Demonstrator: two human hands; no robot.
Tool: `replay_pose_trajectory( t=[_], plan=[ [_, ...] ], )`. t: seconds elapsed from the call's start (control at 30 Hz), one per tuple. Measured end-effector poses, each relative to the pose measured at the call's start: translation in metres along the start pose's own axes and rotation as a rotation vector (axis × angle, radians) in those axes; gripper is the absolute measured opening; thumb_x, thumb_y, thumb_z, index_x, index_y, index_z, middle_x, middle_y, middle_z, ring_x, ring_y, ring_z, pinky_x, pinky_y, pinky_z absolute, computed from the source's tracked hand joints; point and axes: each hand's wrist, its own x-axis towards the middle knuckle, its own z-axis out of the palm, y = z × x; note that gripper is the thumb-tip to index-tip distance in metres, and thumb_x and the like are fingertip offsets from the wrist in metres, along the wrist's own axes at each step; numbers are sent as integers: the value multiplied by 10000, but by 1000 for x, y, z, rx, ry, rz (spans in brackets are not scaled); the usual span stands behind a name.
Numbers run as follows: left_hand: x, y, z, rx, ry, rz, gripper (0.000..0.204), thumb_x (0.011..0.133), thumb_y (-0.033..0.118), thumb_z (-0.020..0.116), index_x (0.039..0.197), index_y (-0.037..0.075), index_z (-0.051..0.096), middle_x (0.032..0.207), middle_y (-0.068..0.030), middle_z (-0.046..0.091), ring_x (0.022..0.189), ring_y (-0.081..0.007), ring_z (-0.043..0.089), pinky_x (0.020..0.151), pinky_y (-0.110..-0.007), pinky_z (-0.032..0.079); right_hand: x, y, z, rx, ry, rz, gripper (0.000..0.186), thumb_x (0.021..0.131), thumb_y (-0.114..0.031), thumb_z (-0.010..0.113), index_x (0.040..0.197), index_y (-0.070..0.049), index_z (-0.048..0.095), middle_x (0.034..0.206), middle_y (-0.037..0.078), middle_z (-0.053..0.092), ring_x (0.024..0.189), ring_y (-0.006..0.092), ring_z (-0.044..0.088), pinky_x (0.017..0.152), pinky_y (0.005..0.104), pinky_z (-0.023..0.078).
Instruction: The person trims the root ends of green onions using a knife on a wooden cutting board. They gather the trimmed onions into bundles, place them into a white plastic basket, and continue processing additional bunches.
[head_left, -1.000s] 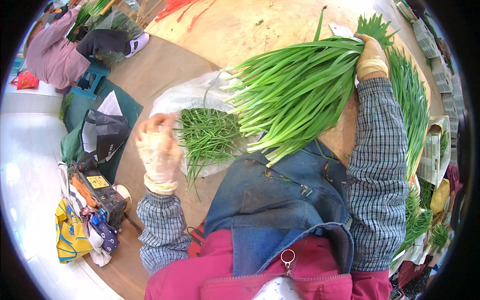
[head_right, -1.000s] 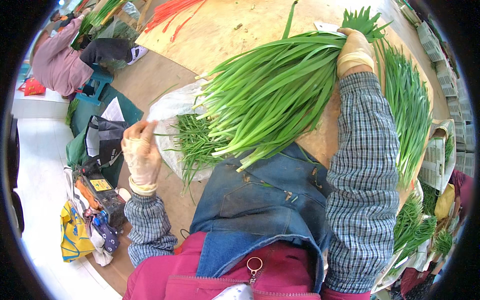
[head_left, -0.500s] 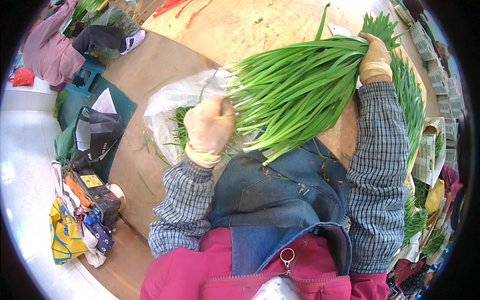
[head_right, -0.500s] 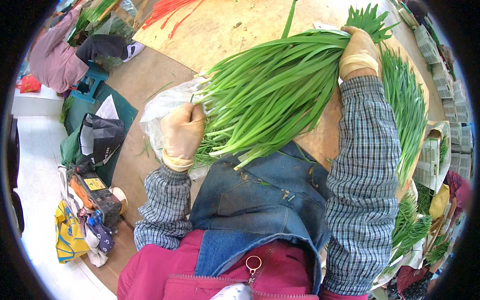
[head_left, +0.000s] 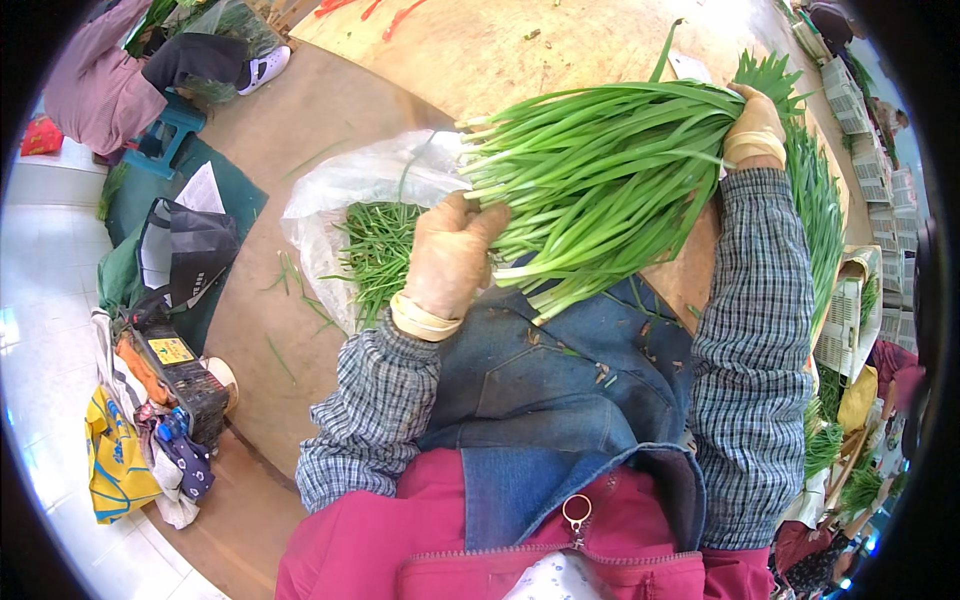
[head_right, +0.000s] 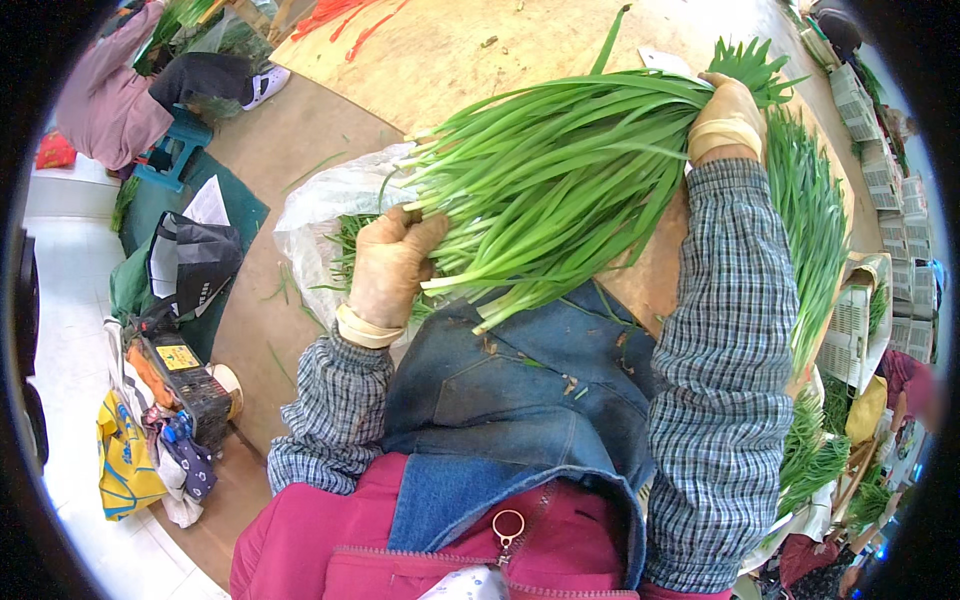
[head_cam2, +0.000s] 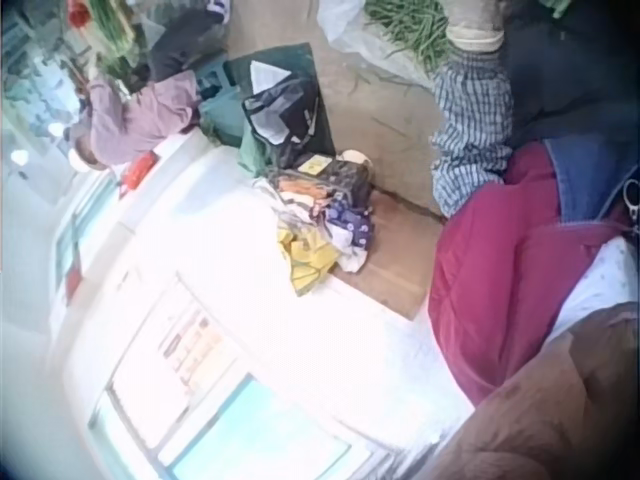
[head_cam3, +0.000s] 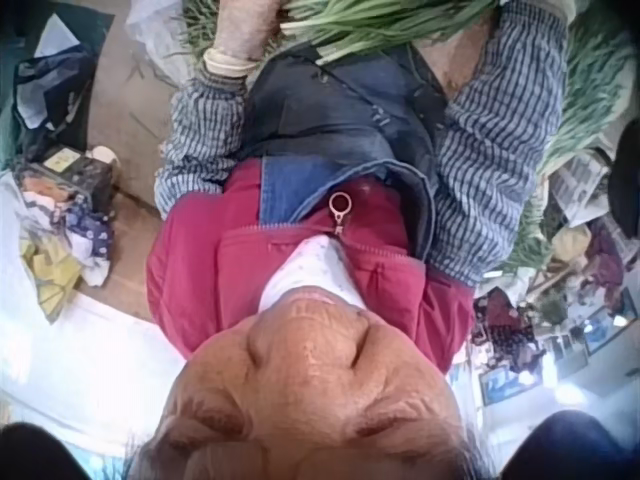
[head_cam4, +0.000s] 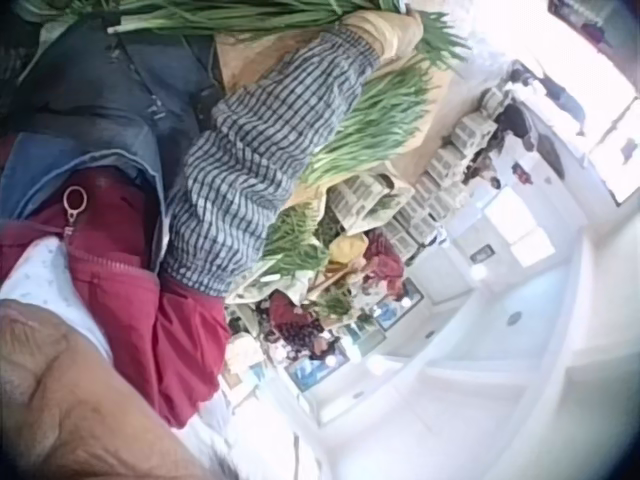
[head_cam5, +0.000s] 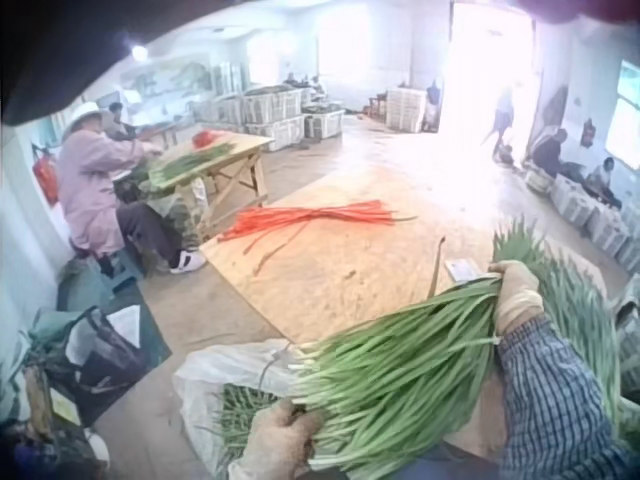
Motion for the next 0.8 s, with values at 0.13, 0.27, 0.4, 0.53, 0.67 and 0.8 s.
replay_pose_trajectory(
  t=[0.13, 0.27, 0.4, 0.53, 0.67, 0.8],
  plan=[
    [8, -8, -53, 126, 205, 99, 129, 860, 116, 611, 907, 7, 660, 644, -1, 562, 494, -62, 462, 454, -210, 354, 22, 27, 5, 333, -66, 163, 354, 875, -43, 520, 1184, -175, 631, 1169, 114, 629, 1059, 226, 610, 920, 318, 472],
    [-18, -4, -59, 212, 255, 414, 132, 866, 114, 626, 886, -2, 686, 653, -12, 572, 620, -92, 547, 578, -232, 421, 6, 14, -1, 11, 29, 8, 322, 891, -76, 517, 1179, -159, 634, 1152, 94, 638, 1005, 181, 620, 886, 288, 483],
    [-16, 10, -17, 469, 141, 695, 128, 838, 116, 649, 895, 10, 694, 753, -65, 620, 718, -158, 588, 661, -278, 456, 24, 28, 8, 266, 48, 42, 310, 880, -78, 536, 1162, -149, 644, 1098, 82, 660, 970, 164, 630, 854, 277, 493],
    [4, 4, -5, 649, 184, 662, 142, 792, 140, 672, 901, 51, 694, 828, -123, 641, 733, -275, 623, 669, -331, 490, 12, 4, -5, 204, 31, 89, 328, 866, -58, 547, 1149, -186, 654, 1090, 70, 665, 959, 168, 638, 846, 281, 498],
    [5, -4, 2, 450, 88, 432, 158, 796, 79, 673, 936, 9, 682, 833, -60, 634, 726, -155, 579, 673, -268, 465, 8, 7, -8, 74, 99, 54, 377, 832, -40, 583, 1146, -236, 655, 1090, 59, 669, 981, 188, 640, 849, 288, 500],
    [9, -10, 9, 254, 39, 453, 146, 795, 50, 690, 925, -15, 667, 787, -8, 617, 710, -74, 539, 662, -219, 449, 32, 34, 5, 271, 96, 89, 420, 798, -41, 625, 1158, -255, 644, 1097, 60, 667, 1002, 204, 636, 855, 296, 501]
  ],
)
